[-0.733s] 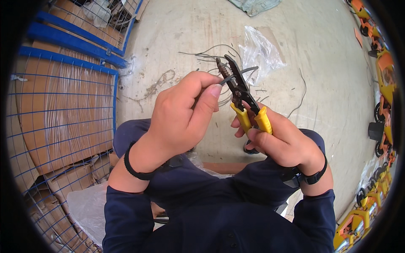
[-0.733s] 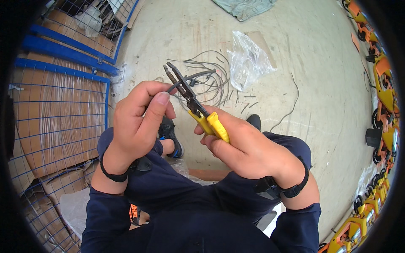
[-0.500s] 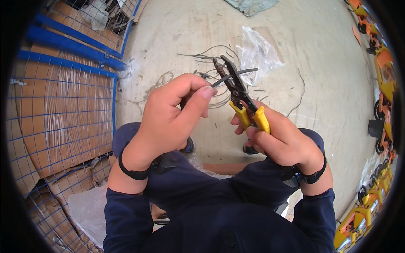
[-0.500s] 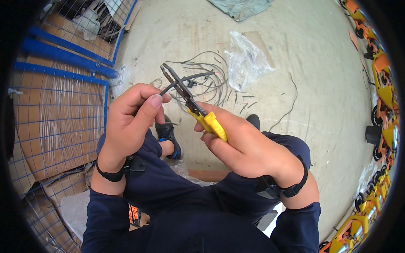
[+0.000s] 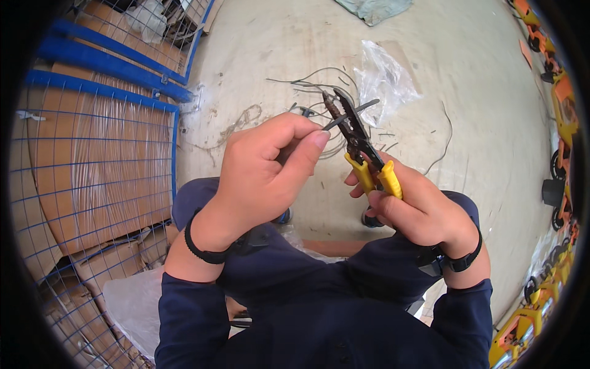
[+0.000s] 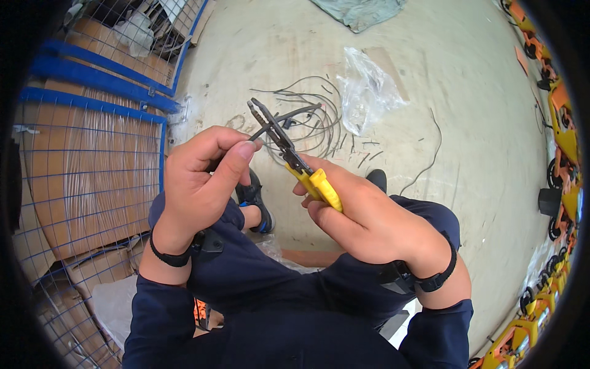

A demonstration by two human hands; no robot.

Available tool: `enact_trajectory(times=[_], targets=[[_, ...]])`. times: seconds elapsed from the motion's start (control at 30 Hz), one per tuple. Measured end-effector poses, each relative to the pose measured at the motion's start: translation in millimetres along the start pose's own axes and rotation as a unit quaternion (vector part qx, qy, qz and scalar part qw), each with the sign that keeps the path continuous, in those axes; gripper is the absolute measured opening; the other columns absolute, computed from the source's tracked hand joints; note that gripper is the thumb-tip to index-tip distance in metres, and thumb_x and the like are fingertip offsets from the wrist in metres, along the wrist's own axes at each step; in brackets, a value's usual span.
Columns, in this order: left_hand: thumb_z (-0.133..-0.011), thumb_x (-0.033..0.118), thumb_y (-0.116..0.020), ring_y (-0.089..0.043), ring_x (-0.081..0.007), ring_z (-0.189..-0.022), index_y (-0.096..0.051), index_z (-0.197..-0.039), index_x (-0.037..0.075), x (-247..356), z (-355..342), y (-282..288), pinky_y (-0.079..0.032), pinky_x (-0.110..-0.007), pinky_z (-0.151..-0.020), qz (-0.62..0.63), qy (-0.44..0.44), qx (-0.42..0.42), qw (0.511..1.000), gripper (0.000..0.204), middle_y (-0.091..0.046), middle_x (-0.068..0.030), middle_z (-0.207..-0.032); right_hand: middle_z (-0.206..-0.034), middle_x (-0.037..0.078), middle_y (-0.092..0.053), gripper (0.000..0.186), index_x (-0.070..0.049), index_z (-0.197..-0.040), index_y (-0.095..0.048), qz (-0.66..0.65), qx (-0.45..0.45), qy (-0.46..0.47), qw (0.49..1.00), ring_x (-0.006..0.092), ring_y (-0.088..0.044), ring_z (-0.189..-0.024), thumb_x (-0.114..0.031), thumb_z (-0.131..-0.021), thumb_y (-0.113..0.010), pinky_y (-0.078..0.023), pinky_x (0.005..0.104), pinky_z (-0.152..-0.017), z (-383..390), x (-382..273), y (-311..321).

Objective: The person uses a wire stripper to remove insulation from several wires, twists the exposed wire ends together by hand, and handles a bundle of wires on the floor.

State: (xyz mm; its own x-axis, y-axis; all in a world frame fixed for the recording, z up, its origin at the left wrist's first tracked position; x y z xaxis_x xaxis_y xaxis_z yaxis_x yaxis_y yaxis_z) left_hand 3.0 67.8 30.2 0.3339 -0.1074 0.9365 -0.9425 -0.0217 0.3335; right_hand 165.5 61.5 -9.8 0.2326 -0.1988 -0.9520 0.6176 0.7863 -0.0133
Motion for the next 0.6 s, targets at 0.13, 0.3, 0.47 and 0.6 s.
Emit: enact_trajectory(times=[0.13, 0.3, 0.47, 0.6], targets=[[-0.094, 0.008, -0.059, -0.054, -0.0039, -0.058, -0.065, -0.092, -0.002, 2.7, 1.4, -0.8, -0.04, -0.018, -0.051, -0.043, -0.004, -0.022, 0.999, 0.012, -0.06, -0.0006, -0.07, -0.11, 0.013, -0.059, 0.055, 0.001, -0.142, -0.032, -0.002, -0.014, -0.041, 0.999, 0.0214, -0.059, -0.095, -0.005, -0.089, -0.046, -0.046, 0.0325, -0.085, 0.6, 0.1, -3.4], [-0.094, 0.009, -0.059, -0.053, -0.0033, -0.056, -0.065, -0.092, -0.002, 3.2, 2.9, 2.1, -0.039, -0.017, -0.05, -0.04, 0.002, -0.006, 0.999, 0.013, -0.059, -0.0002, -0.069, -0.109, 0.011, -0.059, 0.047, 0.0, -0.136, -0.038, -0.052, -0.018, -0.047, 0.997, 0.0184, -0.059, -0.096, -0.005, -0.09, -0.046, -0.048, 0.0302, -0.08, 1.3, 2.4, -4.2], [-0.094, 0.008, -0.059, -0.052, -0.0027, -0.055, -0.064, -0.093, -0.002, 1.6, 2.8, 4.7, -0.038, -0.017, -0.049, -0.016, 0.0, -0.001, 1.0, 0.012, -0.059, 0.0001, -0.068, -0.109, 0.01, -0.059, 0.044, 0.0, -0.134, -0.041, -0.061, -0.012, -0.039, 0.997, 0.0172, -0.059, -0.095, -0.005, -0.09, -0.045, -0.049, 0.0301, -0.079, 0.8, 1.5, -4.3], [-0.094, 0.008, -0.059, -0.052, -0.0026, -0.055, -0.064, -0.093, -0.002, 1.4, 3.1, 4.3, -0.038, -0.017, -0.049, -0.03, 0.002, -0.008, 1.0, 0.012, -0.059, 0.0001, -0.068, -0.109, 0.01, -0.059, 0.044, 0.0, -0.134, -0.04, -0.062, -0.02, -0.046, 0.997, 0.0173, -0.058, -0.095, -0.006, -0.09, -0.046, -0.049, 0.0299, -0.078, 0.9, 2.5, -4.8]])
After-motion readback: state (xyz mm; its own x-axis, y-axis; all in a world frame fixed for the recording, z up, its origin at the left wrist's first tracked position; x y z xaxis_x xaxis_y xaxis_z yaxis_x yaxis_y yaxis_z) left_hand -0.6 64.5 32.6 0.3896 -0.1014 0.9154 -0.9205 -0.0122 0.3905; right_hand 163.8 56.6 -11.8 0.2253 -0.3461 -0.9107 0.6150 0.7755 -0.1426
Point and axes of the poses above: each hand's wrist, its own z-axis away from the middle knuckle, its own y-axis out of the back of the hand, x = y × z, the point moved 9 cm from there along -z, towards the middle knuckle
